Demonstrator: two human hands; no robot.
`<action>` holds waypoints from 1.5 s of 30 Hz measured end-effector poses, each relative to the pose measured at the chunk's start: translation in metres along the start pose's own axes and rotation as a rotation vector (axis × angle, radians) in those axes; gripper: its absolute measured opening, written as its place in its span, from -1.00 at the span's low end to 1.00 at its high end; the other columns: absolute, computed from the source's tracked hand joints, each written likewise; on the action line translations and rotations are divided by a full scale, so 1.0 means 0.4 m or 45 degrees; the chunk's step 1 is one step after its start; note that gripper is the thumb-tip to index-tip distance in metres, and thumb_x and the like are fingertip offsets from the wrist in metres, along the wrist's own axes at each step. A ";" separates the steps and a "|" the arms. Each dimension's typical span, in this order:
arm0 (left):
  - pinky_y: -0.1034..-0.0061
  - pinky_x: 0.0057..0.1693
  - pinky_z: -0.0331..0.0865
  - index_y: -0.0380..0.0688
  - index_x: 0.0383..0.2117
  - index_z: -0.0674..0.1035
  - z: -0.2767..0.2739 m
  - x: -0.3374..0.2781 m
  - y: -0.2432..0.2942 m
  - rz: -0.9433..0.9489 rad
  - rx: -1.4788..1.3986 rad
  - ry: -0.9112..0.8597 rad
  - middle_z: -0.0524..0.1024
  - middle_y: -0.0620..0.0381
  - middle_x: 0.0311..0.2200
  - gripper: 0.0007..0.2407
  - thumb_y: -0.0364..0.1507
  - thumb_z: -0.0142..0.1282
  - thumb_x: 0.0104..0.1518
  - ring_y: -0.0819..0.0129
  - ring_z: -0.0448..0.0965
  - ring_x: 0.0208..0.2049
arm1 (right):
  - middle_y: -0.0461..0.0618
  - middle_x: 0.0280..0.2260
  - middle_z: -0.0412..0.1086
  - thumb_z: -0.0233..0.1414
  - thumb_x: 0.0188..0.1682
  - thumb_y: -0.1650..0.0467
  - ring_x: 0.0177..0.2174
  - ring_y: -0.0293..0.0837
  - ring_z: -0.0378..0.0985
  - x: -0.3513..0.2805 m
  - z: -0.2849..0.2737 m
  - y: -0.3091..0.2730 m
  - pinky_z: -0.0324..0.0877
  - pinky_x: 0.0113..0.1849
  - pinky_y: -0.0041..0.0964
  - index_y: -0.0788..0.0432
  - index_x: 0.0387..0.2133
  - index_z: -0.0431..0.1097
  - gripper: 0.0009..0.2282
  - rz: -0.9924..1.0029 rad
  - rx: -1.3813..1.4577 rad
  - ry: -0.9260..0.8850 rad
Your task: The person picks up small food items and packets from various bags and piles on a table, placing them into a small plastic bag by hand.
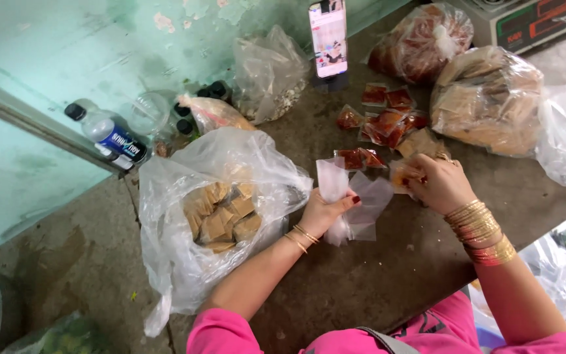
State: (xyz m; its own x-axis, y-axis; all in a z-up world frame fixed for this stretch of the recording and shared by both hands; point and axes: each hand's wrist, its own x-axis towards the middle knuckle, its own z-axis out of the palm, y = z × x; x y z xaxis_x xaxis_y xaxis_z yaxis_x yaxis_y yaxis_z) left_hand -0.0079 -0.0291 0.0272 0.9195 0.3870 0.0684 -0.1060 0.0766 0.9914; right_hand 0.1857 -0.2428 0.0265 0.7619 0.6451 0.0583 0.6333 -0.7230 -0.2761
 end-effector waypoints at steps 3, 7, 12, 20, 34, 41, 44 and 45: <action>0.64 -0.13 0.47 -0.08 -0.41 0.74 0.006 -0.009 0.043 0.018 0.016 0.004 0.66 0.18 -0.50 -0.89 -0.38 0.44 0.05 0.58 0.58 -0.40 | 0.12 -0.22 0.56 0.16 -0.21 0.17 -0.13 0.18 0.61 0.005 0.018 0.028 0.42 -0.09 0.07 -0.11 -0.09 0.37 -0.62 -0.025 0.042 0.002; 0.52 0.03 0.61 -0.17 -0.31 0.67 -0.033 -0.005 0.026 -0.013 -0.152 -0.182 0.66 0.08 -0.31 -0.89 -0.42 0.30 0.14 0.35 0.71 -0.21 | 0.00 -0.36 0.51 0.17 -0.15 0.38 -0.39 0.04 0.55 -0.012 -0.086 -0.043 0.38 -0.32 -0.12 0.12 -0.21 0.37 -0.76 -0.087 0.208 -0.106; 0.58 -0.12 0.52 -0.03 -0.40 0.66 -0.031 -0.002 0.011 0.012 0.010 -0.072 0.62 0.31 -0.38 -0.90 -0.40 0.38 0.05 0.56 0.57 -0.31 | 0.01 -0.40 0.57 0.01 0.14 0.48 -0.41 -0.18 0.55 -0.029 -0.185 -0.105 0.41 -0.37 -0.27 0.24 -0.39 0.39 -0.89 -0.030 0.820 0.200; 0.60 -0.14 0.58 -0.17 -0.35 0.69 -0.040 0.000 0.050 -0.052 -0.063 -0.027 0.69 0.09 -0.41 -0.80 -0.33 0.37 0.04 0.43 0.71 -0.31 | -0.03 -0.24 0.43 0.11 0.07 0.57 -0.26 -0.29 0.50 0.007 -0.160 -0.211 0.50 -0.17 -0.43 0.21 -0.18 0.30 -0.85 -0.100 1.479 0.355; 0.58 -0.21 0.62 -0.22 -0.29 0.67 -0.034 0.011 0.030 -0.078 -0.060 0.031 0.67 0.04 -0.39 -0.78 -0.32 0.33 0.08 0.36 0.72 -0.31 | -0.16 -0.37 0.33 0.14 0.03 0.52 -0.40 -0.38 0.31 -0.011 -0.120 -0.201 0.31 -0.36 -0.46 0.15 -0.28 0.31 -0.87 -0.100 1.502 0.318; 0.62 -0.23 0.44 -0.05 -0.17 0.66 -0.043 0.009 0.051 -0.033 0.090 -0.006 0.68 0.20 -0.18 -0.78 -0.35 0.34 0.07 0.53 0.59 -0.33 | -0.09 -0.30 0.37 0.12 0.05 0.53 -0.33 -0.32 0.39 -0.015 -0.112 -0.214 0.41 -0.29 -0.44 0.19 -0.25 0.32 -0.89 -0.109 1.362 0.361; 0.76 -0.51 0.10 -0.03 -0.35 0.66 -0.045 0.011 0.062 -0.046 0.033 0.038 0.69 0.18 -0.27 -0.83 -0.25 0.29 0.11 0.73 0.40 -0.57 | -0.11 -0.35 0.34 0.12 0.04 0.53 -0.38 -0.32 0.32 -0.015 -0.114 -0.207 0.35 -0.33 -0.43 0.19 -0.27 0.31 -0.89 -0.122 1.341 0.357; 0.78 -0.58 -0.12 -0.05 -0.59 0.67 -0.047 0.013 0.060 -0.094 -0.070 0.099 0.71 0.14 -0.42 -0.73 -0.15 0.32 0.06 0.85 0.27 -0.69 | -0.12 -0.38 0.31 0.11 0.03 0.54 -0.41 -0.32 0.27 -0.014 -0.113 -0.203 0.31 -0.35 -0.43 0.19 -0.28 0.30 -0.89 -0.134 1.330 0.372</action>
State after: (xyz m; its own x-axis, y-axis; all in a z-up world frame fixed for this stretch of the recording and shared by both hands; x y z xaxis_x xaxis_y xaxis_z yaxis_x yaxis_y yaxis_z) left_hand -0.0126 -0.0080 0.0491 0.8938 0.4481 -0.0153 -0.0618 0.1570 0.9857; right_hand 0.1361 -0.1990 0.0921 0.8007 0.5081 0.3172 0.3745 -0.0114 -0.9271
